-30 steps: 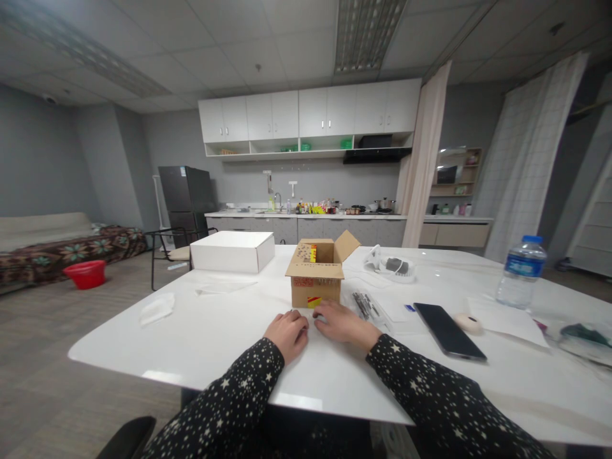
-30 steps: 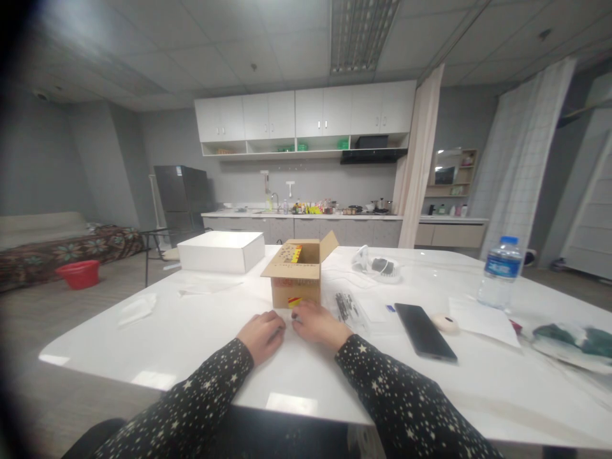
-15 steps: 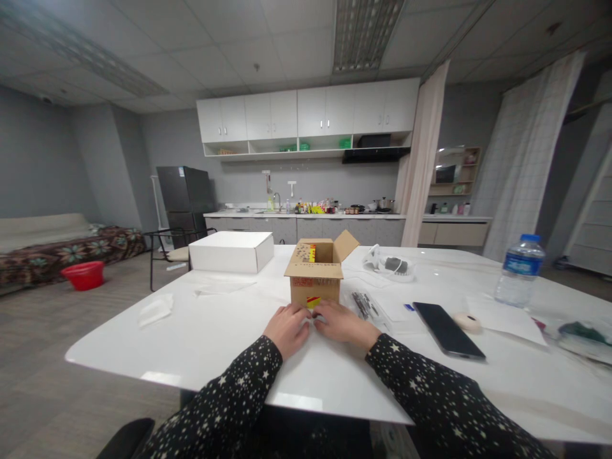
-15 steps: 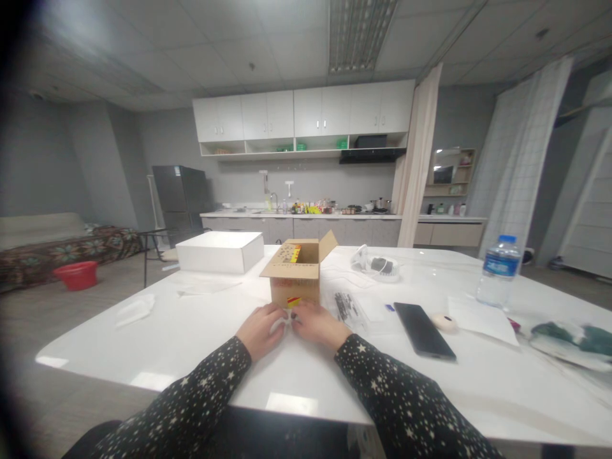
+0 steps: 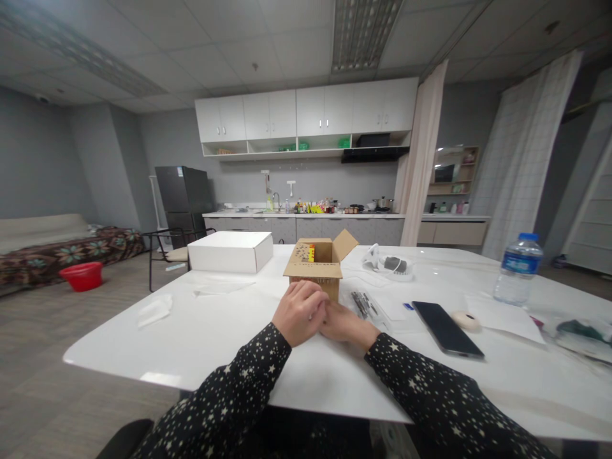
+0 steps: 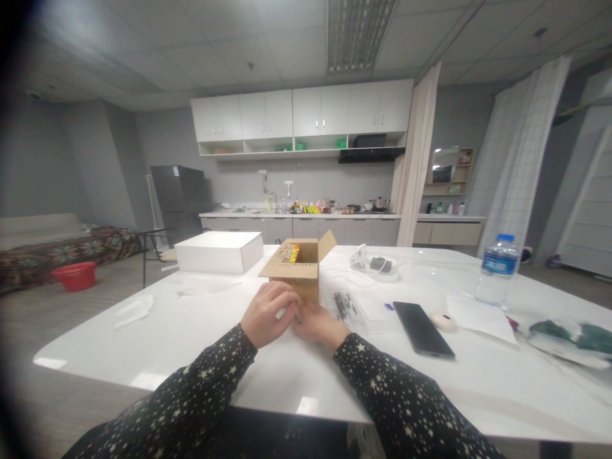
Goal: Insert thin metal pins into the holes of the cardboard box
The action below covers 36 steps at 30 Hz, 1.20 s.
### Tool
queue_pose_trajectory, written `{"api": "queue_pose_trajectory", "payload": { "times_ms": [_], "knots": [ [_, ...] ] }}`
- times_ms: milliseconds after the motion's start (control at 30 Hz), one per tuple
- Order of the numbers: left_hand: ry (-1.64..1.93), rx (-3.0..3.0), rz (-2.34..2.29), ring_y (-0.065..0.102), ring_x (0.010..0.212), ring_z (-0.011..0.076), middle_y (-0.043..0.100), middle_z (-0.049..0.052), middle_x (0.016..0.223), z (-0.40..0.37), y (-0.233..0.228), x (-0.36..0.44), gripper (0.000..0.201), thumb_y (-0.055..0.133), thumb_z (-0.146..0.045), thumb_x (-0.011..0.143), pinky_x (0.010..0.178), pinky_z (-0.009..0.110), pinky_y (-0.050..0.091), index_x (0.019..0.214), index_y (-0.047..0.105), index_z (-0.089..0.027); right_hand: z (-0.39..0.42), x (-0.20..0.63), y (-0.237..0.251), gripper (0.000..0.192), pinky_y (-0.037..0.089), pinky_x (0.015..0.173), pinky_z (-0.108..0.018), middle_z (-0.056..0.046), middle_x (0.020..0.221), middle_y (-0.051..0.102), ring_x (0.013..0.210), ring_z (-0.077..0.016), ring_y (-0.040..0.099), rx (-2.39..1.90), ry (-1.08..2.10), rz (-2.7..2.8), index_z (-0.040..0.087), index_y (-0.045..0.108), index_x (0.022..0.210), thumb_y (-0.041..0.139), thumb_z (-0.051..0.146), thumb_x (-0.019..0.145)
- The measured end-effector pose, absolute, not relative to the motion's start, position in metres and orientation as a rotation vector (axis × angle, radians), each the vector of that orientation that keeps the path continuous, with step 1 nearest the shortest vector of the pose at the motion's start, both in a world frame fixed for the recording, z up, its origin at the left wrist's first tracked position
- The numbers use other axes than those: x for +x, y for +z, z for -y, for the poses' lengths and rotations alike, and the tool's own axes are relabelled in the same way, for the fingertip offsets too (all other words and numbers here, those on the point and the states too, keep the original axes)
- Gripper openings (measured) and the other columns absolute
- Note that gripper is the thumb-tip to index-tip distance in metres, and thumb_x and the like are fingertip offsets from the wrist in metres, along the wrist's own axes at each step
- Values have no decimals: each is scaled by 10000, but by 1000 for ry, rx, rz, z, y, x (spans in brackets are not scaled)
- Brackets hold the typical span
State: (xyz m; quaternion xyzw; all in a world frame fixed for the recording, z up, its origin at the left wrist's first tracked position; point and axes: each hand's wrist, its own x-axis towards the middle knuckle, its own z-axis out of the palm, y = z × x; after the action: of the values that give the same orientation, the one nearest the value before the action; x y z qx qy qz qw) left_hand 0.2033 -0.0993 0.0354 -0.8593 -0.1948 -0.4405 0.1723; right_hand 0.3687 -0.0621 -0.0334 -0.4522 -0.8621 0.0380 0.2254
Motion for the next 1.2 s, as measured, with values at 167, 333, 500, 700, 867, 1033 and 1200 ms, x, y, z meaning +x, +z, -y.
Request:
{"api": "queue_pose_trajectory", "payload": {
  "times_ms": [167,333,500,700,867,1033,1200],
  "knots": [
    [-1251,-2408,638,590,933,200,651,55,980,95,47,209,153,512,-141,852,848,360,473,933,623,-208,68,367,-30,346,457,922,-370,-186,1162,641,1072,-270,594,-1252,40,2344,94,581,1164,459,206,860],
    [-1202,-2392,740,526,1195,238,606,77,1226,84,46,212,270,508,-134,840,1037,419,427,1080,601,-218,69,366,-29,326,474,899,-365,-172,1160,648,1052,-271,609,-1270,65,2348,119,599,1137,499,231,847],
    [-1065,-2408,833,506,1241,258,583,90,1292,74,39,211,305,521,-210,866,1094,445,387,1164,586,-212,70,366,-28,339,467,907,-365,-177,1158,651,1052,-266,610,-1296,42,2369,114,595,1146,496,218,839],
    [-1015,-2409,884,542,1189,239,616,75,1258,72,40,212,281,493,-325,920,1077,431,388,1159,600,-223,73,366,-26,399,458,930,-388,-196,1180,636,1080,-283,594,-1323,40,2373,92,559,1205,486,224,835],
    [-953,-2447,921,555,1162,228,635,58,1230,75,49,216,295,443,-401,955,1047,421,404,1128,616,-236,76,365,-21,439,460,924,-382,-199,1219,616,1108,-286,574,-1308,65,2375,89,543,1228,483,193,806],
    [-912,-2471,938,555,1169,223,644,56,1213,75,55,219,289,443,-408,959,1044,419,401,1104,629,-241,76,364,-21,439,451,920,-372,-178,1190,634,1101,-284,574,-1317,57,2370,103,538,1234,496,194,807],
    [-919,-2466,956,568,1151,235,647,59,1220,73,57,221,299,455,-408,953,1025,437,412,1127,630,-240,76,363,-21,367,459,886,-359,-163,1160,650,1051,-275,597,-1337,79,2382,122,575,1166,499,193,814]
  ]
}}
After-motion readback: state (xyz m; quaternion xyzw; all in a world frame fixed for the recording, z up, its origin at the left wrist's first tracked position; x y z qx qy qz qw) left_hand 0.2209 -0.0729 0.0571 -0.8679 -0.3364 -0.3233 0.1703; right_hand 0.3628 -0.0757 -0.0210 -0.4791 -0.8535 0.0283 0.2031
